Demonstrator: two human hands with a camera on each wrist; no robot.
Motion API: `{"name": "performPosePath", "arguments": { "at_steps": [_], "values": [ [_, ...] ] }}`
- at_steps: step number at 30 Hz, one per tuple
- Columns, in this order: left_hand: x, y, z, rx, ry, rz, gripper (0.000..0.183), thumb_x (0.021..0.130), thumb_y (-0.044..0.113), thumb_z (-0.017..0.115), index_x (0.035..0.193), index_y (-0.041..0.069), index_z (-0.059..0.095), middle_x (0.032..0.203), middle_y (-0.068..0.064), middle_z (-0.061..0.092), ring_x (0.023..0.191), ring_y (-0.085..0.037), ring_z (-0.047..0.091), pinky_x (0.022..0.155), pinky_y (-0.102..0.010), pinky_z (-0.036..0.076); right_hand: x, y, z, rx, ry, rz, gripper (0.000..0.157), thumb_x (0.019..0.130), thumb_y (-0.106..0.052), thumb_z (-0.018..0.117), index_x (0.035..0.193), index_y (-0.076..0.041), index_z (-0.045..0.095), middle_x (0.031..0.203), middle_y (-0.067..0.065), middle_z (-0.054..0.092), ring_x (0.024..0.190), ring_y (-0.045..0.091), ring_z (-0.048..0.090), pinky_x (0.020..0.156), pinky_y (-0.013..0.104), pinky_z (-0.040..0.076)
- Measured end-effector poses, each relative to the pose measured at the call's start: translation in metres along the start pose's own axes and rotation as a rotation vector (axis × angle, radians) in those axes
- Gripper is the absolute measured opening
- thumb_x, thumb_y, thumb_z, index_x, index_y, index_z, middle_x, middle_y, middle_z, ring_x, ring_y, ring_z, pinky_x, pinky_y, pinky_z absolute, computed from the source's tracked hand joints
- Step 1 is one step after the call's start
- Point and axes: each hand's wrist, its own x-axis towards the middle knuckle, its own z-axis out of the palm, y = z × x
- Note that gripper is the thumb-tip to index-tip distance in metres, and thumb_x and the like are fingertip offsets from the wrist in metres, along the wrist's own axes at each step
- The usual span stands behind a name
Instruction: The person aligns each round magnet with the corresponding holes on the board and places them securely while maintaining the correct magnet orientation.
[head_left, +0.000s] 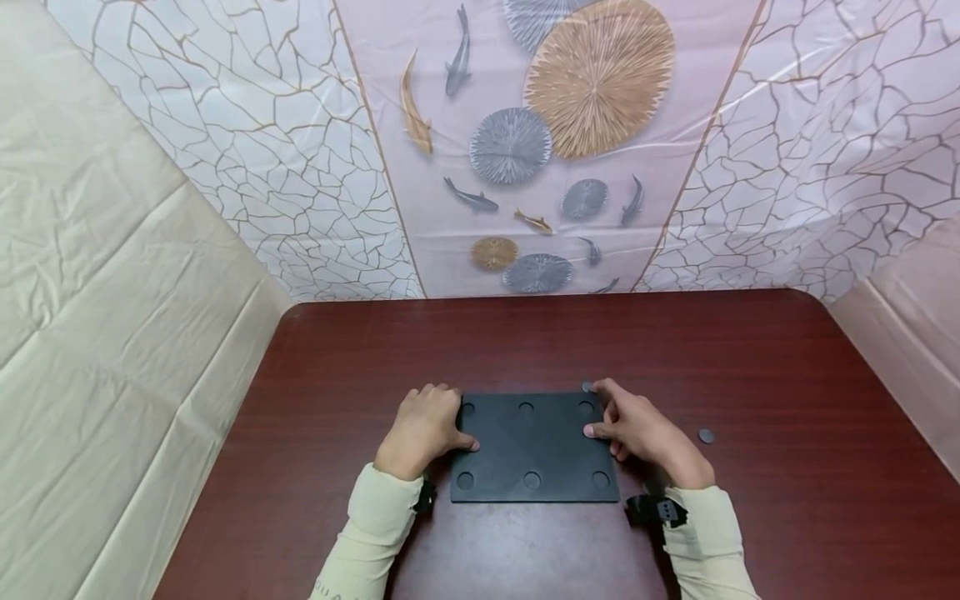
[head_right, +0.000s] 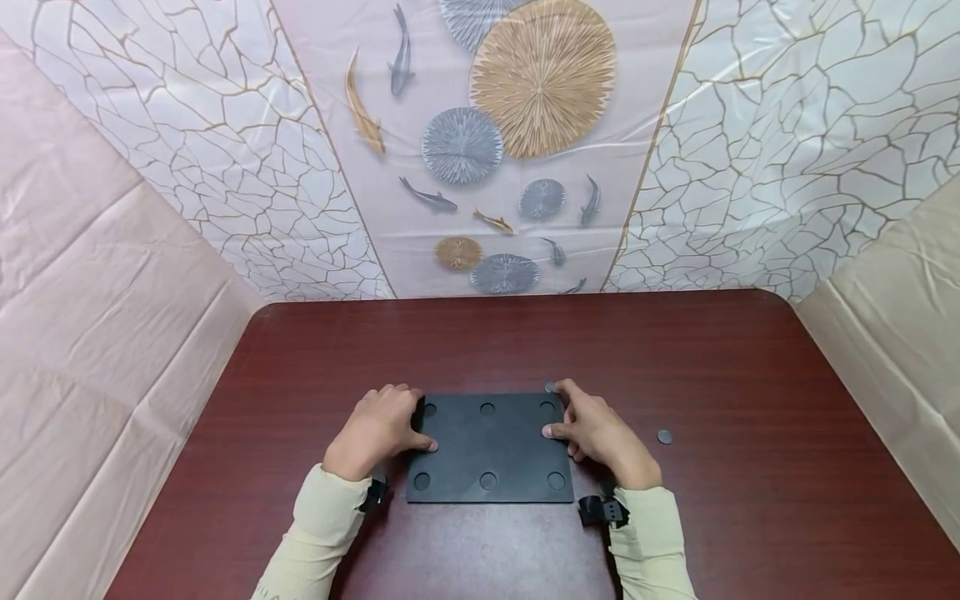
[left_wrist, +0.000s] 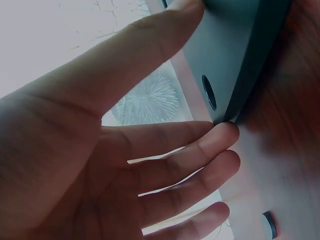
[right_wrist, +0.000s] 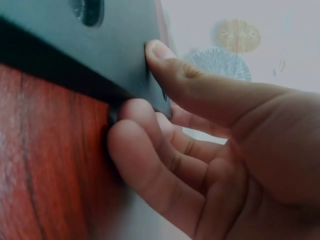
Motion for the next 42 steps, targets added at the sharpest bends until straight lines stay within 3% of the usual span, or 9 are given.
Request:
{"name": "performPosePath", "arguments": {
  "at_steps": [6, 13, 20, 29, 42],
  "values": [
    [-0.001, -0.009, -0.003, -0.051, -0.005, 0.005, 0.056, 0.078, 0.05, 0.094, 0.112, 0.01, 0.074, 0.1, -0.005, 0.069, 0.092, -0.026, 0.068, 0.082, -0.045, 0.057, 0.001, 0.001, 0.0, 0.023, 0.0, -0.025, 0.062, 0.098, -0.009, 0.076, 0.15, -0.001, 0.043, 0.083, 0.01, 0.056, 0.055, 0.021, 0.061, 0.054, 0.038, 0.057],
    [-0.002, -0.021, -0.008, -0.169, -0.006, 0.06, 0.062, 0.084, 0.039, 0.092, 0.134, 0.008, 0.07, 0.115, -0.005, 0.069, 0.101, -0.022, 0.066, 0.089, -0.043, 0.056, 0.002, 0.004, -0.002, 0.053, 0.006, -0.011, 0.063, 0.097, -0.01, 0.078, 0.149, -0.001, 0.043, 0.084, 0.01, 0.056, 0.055, 0.021, 0.061, 0.054, 0.038, 0.057],
    [-0.004, -0.033, -0.015, -0.299, 0.009, 0.082, 0.053, 0.089, 0.026, 0.088, 0.136, 0.012, 0.069, 0.12, -0.003, 0.069, 0.102, -0.019, 0.066, 0.086, -0.042, 0.057, 0.003, 0.007, -0.001, 0.075, 0.012, 0.024, 0.064, 0.096, -0.01, 0.079, 0.149, -0.003, 0.043, 0.086, 0.01, 0.056, 0.057, 0.02, 0.062, 0.056, 0.038, 0.058],
    [-0.001, -0.068, -0.016, -0.64, 0.051, 0.232, 0.044, 0.093, 0.004, 0.08, 0.136, 0.003, 0.067, 0.122, -0.016, 0.071, 0.105, -0.025, 0.069, 0.093, -0.046, 0.058, 0.005, 0.008, 0.0, 0.109, 0.013, 0.025, 0.065, 0.095, -0.011, 0.08, 0.149, -0.003, 0.044, 0.087, 0.011, 0.056, 0.058, 0.021, 0.063, 0.056, 0.039, 0.058],
    [-0.005, -0.107, -0.01, -0.624, 0.03, 0.156, 0.042, 0.095, -0.001, 0.076, 0.136, 0.008, 0.071, 0.13, -0.009, 0.072, 0.102, -0.019, 0.07, 0.092, -0.039, 0.058, 0.007, 0.013, -0.001, 0.122, -0.001, 0.005, 0.067, 0.095, -0.014, 0.081, 0.149, -0.002, 0.043, 0.086, 0.011, 0.056, 0.059, 0.023, 0.064, 0.056, 0.039, 0.058]
  ]
}}
